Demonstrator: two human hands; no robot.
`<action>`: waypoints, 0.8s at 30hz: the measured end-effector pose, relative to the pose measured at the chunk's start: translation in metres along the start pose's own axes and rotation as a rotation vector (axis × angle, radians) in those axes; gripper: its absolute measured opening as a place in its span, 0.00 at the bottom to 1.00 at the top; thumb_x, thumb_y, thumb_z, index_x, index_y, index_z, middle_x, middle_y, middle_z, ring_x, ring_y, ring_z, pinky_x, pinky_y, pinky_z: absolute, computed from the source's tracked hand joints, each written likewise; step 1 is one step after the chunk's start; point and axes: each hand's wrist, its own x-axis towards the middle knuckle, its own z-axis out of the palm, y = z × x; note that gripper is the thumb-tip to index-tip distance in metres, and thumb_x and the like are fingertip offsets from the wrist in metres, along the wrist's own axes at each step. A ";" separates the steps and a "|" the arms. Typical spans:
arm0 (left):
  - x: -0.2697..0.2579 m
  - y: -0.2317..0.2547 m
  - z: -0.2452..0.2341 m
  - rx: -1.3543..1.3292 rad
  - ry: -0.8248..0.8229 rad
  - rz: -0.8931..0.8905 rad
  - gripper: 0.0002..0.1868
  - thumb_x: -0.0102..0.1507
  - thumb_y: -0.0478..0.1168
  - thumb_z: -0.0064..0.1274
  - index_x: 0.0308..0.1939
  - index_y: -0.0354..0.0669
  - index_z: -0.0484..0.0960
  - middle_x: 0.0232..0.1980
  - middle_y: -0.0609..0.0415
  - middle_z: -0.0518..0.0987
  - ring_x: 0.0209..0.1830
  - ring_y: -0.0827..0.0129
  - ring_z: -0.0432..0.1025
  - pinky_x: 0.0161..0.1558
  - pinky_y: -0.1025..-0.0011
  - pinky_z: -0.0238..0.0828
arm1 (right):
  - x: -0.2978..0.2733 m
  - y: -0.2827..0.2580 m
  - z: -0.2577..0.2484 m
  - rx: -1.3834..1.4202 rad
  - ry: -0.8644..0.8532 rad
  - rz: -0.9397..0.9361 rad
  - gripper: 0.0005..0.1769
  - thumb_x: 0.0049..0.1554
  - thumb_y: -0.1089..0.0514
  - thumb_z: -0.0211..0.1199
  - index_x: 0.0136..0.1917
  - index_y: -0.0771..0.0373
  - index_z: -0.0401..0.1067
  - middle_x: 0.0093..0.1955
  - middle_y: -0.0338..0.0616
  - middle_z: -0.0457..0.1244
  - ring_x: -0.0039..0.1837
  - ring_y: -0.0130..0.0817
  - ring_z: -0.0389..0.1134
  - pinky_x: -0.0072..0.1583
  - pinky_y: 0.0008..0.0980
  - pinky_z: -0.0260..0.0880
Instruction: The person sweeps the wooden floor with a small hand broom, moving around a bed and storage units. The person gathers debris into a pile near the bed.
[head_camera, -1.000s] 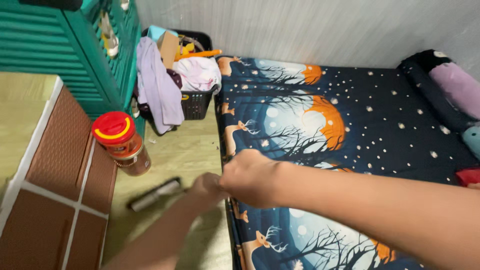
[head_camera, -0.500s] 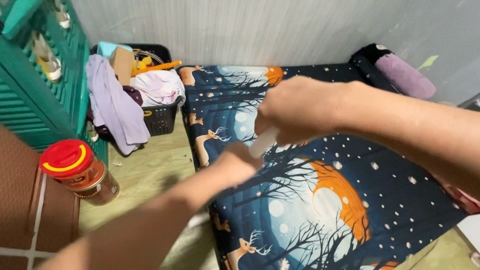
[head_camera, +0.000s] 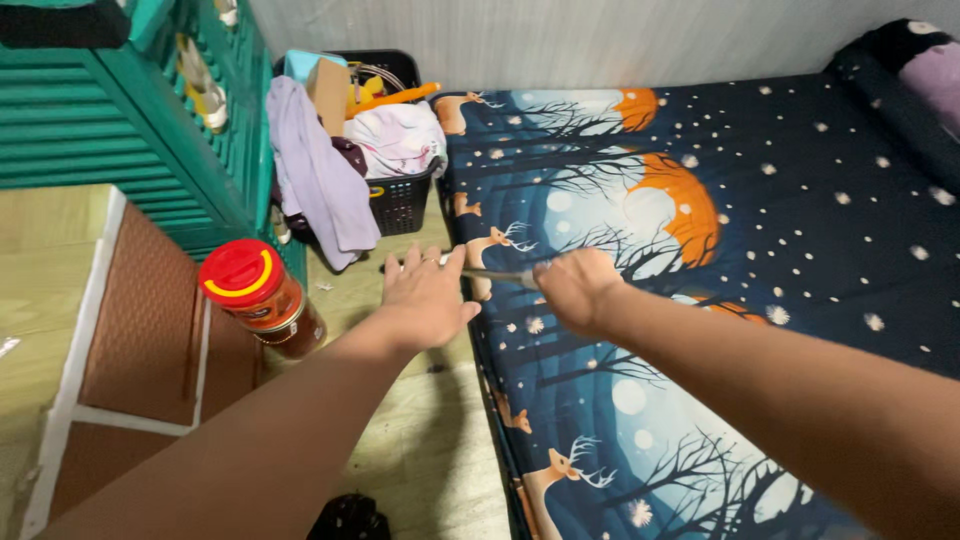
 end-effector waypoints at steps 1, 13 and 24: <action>-0.003 -0.006 0.002 0.022 -0.026 -0.016 0.46 0.62 0.58 0.57 0.78 0.49 0.53 0.76 0.43 0.59 0.80 0.45 0.45 0.75 0.41 0.36 | -0.004 -0.004 0.005 -0.021 -0.031 -0.031 0.14 0.55 0.60 0.59 0.55 0.62 0.71 0.43 0.46 0.71 0.46 0.44 0.74 0.44 0.44 0.76; 0.024 0.007 -0.022 0.100 -0.034 -0.035 0.45 0.65 0.63 0.48 0.80 0.52 0.50 0.79 0.47 0.55 0.83 0.49 0.40 0.76 0.44 0.33 | -0.130 0.035 -0.096 -0.165 -0.393 -0.177 0.23 0.61 0.49 0.59 0.69 0.47 0.64 0.40 0.46 0.68 0.45 0.46 0.72 0.47 0.45 0.74; 0.018 0.009 -0.039 0.067 0.011 -0.094 0.45 0.64 0.62 0.50 0.79 0.51 0.52 0.80 0.47 0.54 0.83 0.51 0.41 0.76 0.45 0.35 | -0.047 0.065 -0.104 -0.105 -0.041 -0.031 0.13 0.55 0.50 0.64 0.54 0.45 0.76 0.41 0.43 0.70 0.47 0.46 0.73 0.49 0.45 0.73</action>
